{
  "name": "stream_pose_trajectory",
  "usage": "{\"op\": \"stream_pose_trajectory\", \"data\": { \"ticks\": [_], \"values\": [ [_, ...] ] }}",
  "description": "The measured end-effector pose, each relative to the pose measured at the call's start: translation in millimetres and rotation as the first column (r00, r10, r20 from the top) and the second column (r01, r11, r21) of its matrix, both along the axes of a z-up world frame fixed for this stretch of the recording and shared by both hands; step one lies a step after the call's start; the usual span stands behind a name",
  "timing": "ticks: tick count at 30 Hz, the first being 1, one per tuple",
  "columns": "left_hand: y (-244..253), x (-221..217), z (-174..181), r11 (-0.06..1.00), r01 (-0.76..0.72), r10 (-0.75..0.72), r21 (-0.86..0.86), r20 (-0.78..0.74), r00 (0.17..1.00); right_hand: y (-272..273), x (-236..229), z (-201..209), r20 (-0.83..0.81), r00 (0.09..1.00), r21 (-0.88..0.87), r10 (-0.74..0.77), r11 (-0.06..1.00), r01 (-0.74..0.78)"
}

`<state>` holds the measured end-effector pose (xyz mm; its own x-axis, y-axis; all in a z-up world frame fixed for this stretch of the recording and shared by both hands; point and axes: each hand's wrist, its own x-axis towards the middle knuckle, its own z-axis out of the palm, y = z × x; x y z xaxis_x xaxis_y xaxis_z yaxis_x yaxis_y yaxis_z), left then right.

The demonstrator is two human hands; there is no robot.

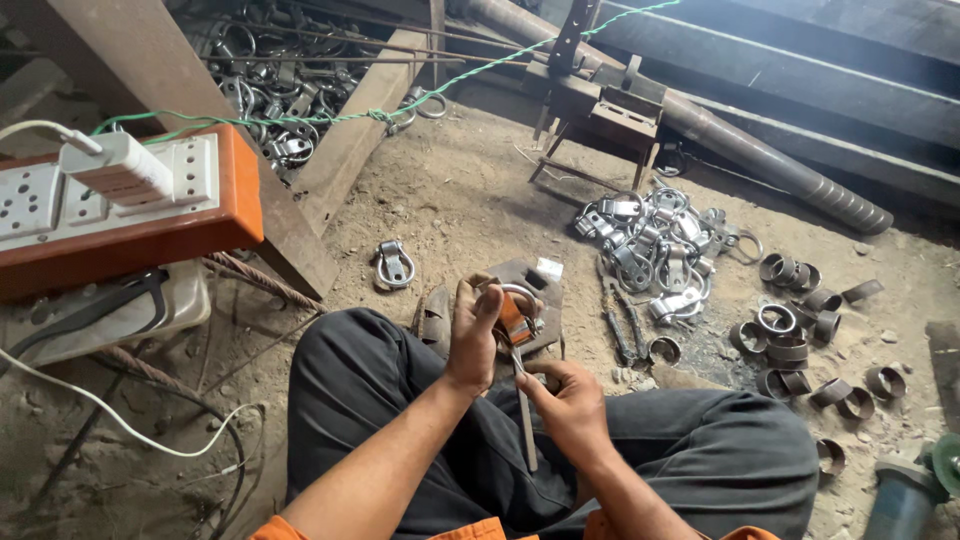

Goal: The person sits on the floor and uses a wrench to tighten a bolt on a metal shackle-like component. They repeatedly adjust the wrench and rotate the part to secure the fastener.

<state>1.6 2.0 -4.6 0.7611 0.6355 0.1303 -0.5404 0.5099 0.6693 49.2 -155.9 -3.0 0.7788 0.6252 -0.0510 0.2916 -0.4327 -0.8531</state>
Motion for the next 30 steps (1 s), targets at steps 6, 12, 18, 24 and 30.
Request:
{"op": "stream_pose_trajectory", "data": {
  "ticks": [6, 12, 18, 24, 30],
  "values": [
    [-3, -2, -19, 0.994, 0.102, -0.104, -0.046, -0.026, 0.994, -1, 8, 6, 0.077, 0.993, 0.030, -0.091, 0.996, 0.089],
    [6, -4, -5, 0.850, 0.335, -0.298, -0.407, 0.153, 0.942, -8, 23, 13, 0.277, 0.954, 0.078, -0.112, 0.993, 0.094],
    [7, -20, 38, 0.733, 0.592, -0.559, -0.336, 0.199, 0.805, -15, 45, 25, 0.389, 0.916, 0.189, -0.095, 0.982, 0.022],
    [11, -27, 46, 0.594, 0.735, -0.749, -0.327, 0.109, 0.653, -26, 55, 34, 0.450, 0.892, 0.257, -0.049, 0.963, -0.077],
    [31, -29, 39, 0.574, 0.816, -0.784, 0.061, -0.246, 0.570, -30, 61, 40, 0.536, 0.842, 0.246, 0.058, 0.944, -0.222]
  ]
}}
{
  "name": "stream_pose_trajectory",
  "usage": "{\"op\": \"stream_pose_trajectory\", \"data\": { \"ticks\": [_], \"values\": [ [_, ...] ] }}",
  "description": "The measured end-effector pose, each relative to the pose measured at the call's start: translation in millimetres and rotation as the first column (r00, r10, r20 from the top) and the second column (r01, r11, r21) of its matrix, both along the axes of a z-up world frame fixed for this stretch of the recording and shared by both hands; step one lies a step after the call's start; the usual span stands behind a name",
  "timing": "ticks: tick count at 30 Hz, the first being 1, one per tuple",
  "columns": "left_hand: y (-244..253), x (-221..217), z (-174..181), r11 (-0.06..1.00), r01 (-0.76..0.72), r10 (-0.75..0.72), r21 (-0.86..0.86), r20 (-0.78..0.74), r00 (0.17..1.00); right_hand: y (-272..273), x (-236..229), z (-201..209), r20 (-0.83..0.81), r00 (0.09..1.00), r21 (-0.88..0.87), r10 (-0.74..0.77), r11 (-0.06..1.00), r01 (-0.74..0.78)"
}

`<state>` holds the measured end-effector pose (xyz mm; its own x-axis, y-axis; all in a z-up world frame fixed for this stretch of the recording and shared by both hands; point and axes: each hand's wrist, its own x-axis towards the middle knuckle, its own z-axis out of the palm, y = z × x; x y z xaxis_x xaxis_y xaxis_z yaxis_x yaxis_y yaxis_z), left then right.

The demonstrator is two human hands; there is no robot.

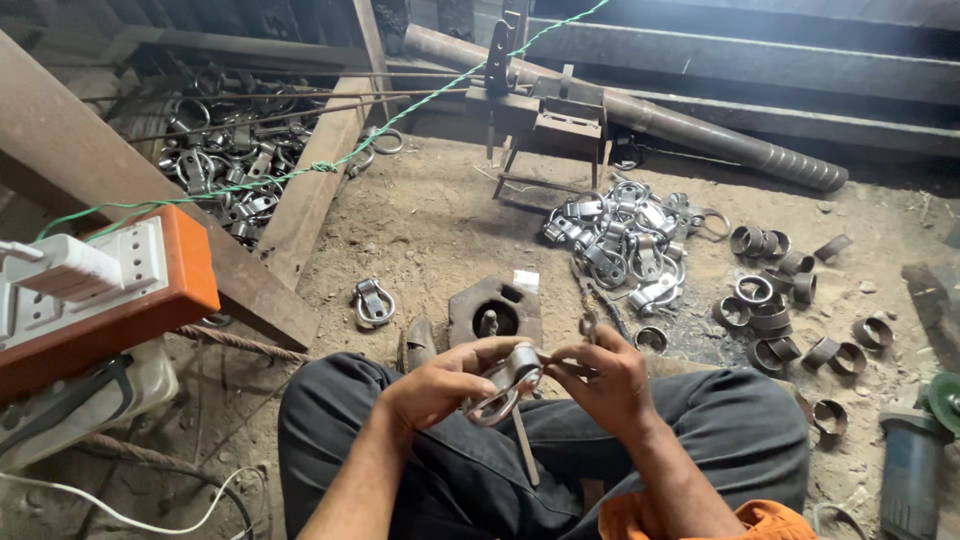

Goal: The person sits on the floor and uses a wrench to tighten a bolt on a metal shackle-like component. They repeatedly adjust the wrench and rotate the part to secure the fastener.

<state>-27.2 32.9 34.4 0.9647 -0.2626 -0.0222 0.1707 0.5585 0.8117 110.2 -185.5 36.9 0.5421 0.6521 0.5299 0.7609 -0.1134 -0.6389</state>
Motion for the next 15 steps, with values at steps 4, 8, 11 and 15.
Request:
{"op": "stream_pose_trajectory", "data": {
  "ticks": [4, 8, 11, 15],
  "values": [
    [-4, 2, -10, 0.997, -0.009, 0.015, 0.074, -0.086, 0.996, -1, -2, 1, 0.058, 0.998, -0.083, -0.019, 0.996, 0.024],
    [-17, 7, -15, 0.990, -0.107, 0.108, 0.091, -0.013, 0.994, -2, 0, 2, -0.007, 1.000, -0.064, -0.022, 0.998, 0.022],
    [-23, 7, -12, 0.990, -0.133, 0.133, 0.038, -0.002, 0.991, -2, 3, 0, -0.037, 0.999, -0.075, -0.027, 0.997, 0.024],
    [-30, 7, -7, 0.982, -0.168, 0.154, -0.084, -0.150, 0.977, -4, 6, -6, -0.027, 0.999, -0.084, -0.041, 0.996, 0.038]
  ]
}}
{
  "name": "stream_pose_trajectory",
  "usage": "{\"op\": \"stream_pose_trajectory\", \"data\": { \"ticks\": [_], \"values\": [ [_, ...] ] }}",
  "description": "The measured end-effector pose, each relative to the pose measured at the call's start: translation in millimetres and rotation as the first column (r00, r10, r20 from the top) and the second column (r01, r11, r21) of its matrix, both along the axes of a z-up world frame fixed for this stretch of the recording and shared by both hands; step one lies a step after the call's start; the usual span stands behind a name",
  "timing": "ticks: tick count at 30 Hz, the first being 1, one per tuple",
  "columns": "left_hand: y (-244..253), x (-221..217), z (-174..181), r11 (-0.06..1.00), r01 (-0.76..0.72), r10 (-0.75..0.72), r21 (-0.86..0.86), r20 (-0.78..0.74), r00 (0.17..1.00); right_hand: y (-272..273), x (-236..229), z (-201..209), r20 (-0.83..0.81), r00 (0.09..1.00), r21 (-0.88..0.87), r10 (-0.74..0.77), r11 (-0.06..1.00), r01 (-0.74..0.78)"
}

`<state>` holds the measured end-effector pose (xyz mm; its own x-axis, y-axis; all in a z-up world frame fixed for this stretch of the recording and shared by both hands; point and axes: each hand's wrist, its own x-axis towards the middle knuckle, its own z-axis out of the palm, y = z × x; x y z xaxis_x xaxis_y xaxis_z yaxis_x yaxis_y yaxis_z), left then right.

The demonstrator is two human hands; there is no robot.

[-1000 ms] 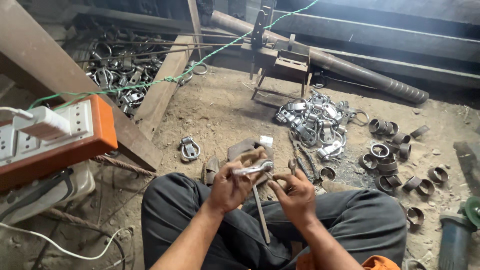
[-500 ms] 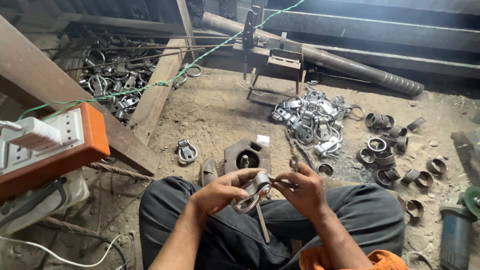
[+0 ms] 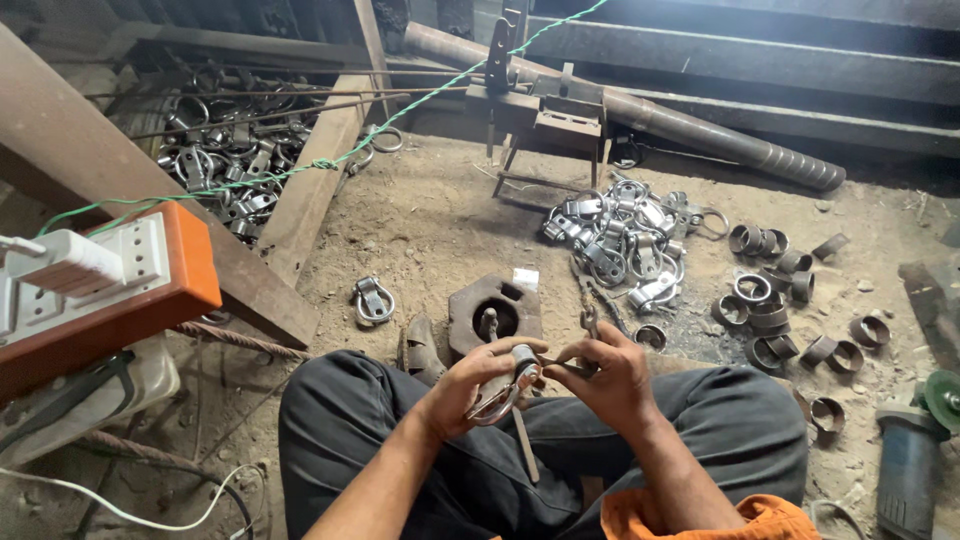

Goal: The person sits on the floor and uses a wrench to tighten a bolt on a metal shackle-like component. They repeatedly adjust the wrench and rotate the part to secure the fastener.

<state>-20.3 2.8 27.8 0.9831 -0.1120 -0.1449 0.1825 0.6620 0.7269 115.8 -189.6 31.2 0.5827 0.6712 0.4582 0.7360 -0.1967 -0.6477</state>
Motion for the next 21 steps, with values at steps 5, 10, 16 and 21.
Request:
{"op": "stream_pose_trajectory", "data": {
  "ticks": [5, 10, 16, 21],
  "values": [
    [-4, -1, -8, 0.995, -0.006, 0.006, -0.097, 0.008, 1.000, 1, -1, -1, -0.020, 1.000, -0.030, -0.003, 1.000, 0.002],
    [-1, -2, -18, 0.995, -0.020, 0.024, -0.097, 0.037, 0.999, 1, -3, -2, -0.024, 1.000, -0.056, -0.011, 0.998, 0.010],
    [-4, -1, -24, 0.999, -0.016, 0.017, -0.042, 0.026, 1.000, -1, -3, -4, -0.098, 0.995, -0.085, -0.018, 0.996, 0.009],
    [-7, -2, -24, 1.000, -0.011, 0.009, 0.026, 0.050, 0.999, -2, -3, -3, -0.128, 0.992, -0.093, -0.020, 0.996, 0.008]
  ]
}}
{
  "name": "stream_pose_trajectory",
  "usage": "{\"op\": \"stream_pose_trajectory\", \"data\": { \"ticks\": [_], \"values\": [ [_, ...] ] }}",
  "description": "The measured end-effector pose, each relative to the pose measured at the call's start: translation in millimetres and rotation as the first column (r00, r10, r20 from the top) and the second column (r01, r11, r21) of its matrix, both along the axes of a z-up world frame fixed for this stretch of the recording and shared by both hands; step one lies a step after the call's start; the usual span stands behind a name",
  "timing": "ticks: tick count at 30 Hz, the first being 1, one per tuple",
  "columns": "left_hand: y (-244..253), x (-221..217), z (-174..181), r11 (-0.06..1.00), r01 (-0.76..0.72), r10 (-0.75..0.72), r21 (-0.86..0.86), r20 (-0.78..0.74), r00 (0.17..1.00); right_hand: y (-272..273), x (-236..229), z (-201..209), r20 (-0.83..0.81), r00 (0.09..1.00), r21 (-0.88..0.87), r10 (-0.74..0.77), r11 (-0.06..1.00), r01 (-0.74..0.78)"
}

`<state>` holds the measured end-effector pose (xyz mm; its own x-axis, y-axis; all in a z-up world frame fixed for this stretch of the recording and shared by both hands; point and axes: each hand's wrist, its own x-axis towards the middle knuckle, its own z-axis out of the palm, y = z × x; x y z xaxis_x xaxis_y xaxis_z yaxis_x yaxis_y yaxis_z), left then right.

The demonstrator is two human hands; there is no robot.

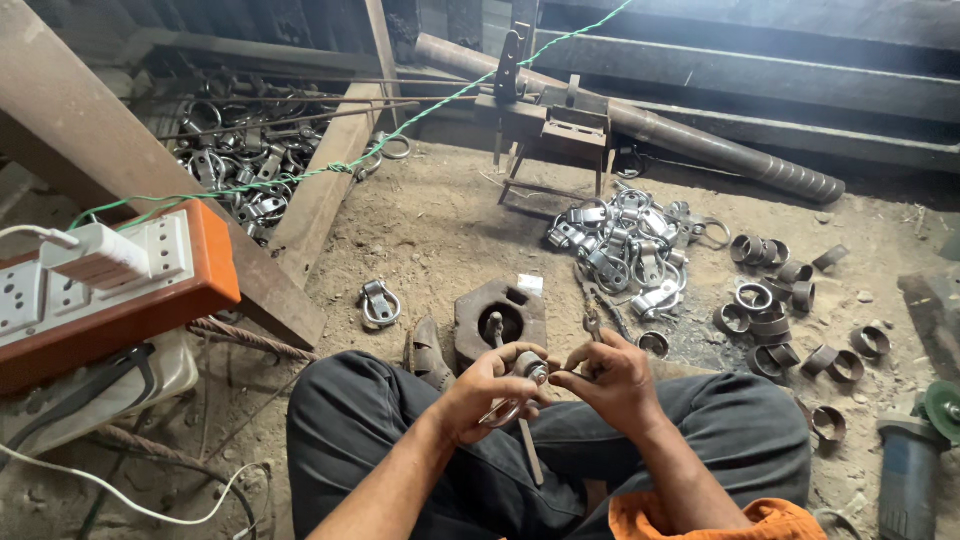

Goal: The person sits on the floor and uses a wrench to tighten a bolt on a metal shackle-like component. They repeatedly adjust the wrench and rotate the part to secure the fastener.

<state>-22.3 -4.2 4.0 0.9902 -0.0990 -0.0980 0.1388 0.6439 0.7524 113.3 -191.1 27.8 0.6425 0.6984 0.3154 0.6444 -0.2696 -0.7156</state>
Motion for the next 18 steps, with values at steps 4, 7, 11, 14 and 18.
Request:
{"op": "stream_pose_trajectory", "data": {
  "ticks": [4, 7, 11, 14, 18],
  "values": [
    [-2, 2, 1, 0.999, -0.048, 0.049, 0.007, -0.105, 0.993, 0, 1, 1, 0.075, 0.997, 0.000, 0.017, 1.000, -0.017],
    [-5, 1, -3, 0.977, -0.011, 0.040, 0.214, -0.131, 0.991, -2, 3, 5, 0.123, 0.990, -0.005, 0.076, 0.997, -0.076],
    [-8, 4, -11, 0.988, -0.108, 0.117, 0.109, -0.075, 0.990, 0, 3, 8, 0.084, 0.993, 0.019, 0.086, 0.996, -0.087],
    [-4, 6, -9, 0.993, -0.086, 0.094, 0.086, -0.097, 0.991, -1, 4, 7, 0.117, 0.990, 0.021, 0.076, 0.997, -0.079],
    [1, -1, -5, 0.994, 0.101, -0.099, 0.035, -0.037, 0.994, -1, 1, 4, 0.130, 0.983, 0.039, 0.130, 0.990, -0.137]
  ]
}}
